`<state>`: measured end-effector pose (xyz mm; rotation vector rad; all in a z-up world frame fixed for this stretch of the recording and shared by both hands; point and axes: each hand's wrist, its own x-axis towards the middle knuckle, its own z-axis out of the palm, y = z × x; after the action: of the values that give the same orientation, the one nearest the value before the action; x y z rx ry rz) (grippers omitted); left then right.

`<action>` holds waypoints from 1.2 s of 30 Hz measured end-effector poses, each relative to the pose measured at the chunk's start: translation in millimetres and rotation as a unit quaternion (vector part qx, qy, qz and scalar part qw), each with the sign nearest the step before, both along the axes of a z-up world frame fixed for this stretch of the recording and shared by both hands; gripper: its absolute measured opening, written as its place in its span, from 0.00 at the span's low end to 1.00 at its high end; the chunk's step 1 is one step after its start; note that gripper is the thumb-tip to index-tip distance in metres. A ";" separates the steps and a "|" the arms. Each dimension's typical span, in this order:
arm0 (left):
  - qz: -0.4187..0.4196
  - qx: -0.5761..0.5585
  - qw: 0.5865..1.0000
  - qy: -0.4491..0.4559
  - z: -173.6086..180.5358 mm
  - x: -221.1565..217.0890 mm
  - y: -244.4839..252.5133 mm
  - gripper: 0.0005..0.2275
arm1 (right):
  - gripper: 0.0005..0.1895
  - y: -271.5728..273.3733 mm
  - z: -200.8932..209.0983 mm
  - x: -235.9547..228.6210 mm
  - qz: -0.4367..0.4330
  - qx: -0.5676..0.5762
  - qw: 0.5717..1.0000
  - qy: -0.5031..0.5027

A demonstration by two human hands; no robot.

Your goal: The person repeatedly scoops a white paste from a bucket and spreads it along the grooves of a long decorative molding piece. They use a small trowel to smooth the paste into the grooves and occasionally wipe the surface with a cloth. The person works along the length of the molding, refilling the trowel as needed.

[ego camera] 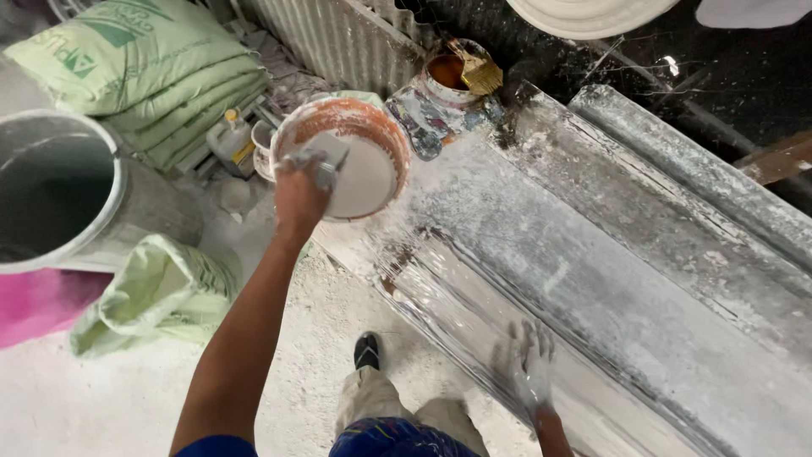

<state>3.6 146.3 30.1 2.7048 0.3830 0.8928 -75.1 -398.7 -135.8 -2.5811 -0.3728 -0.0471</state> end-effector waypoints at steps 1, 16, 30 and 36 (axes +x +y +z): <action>-0.018 0.027 0.998 0.050 -12.0 11.2 10.3 0.21 | 0.29 10.6 -1.2 -1.1 -0.009 -0.005 1.000 0.010; -0.069 -0.332 0.908 0.246 -95.7 86.5 50.4 0.15 | 0.20 28.8 1.7 -47.1 -0.220 0.237 0.938 0.125; -0.122 -0.785 0.595 0.121 14.8 57.3 26.9 0.16 | 0.21 3.0 25.5 -54.5 -0.305 0.353 0.866 0.181; -0.215 -0.763 0.596 0.125 55.5 8.8 -25.9 0.18 | 0.22 -15.7 23.5 -74.3 -0.287 0.378 0.868 0.147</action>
<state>12.4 120.3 85.7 1.1012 0.2738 -0.1330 -149.4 -414.4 -112.3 -1.7833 0.4610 -0.0050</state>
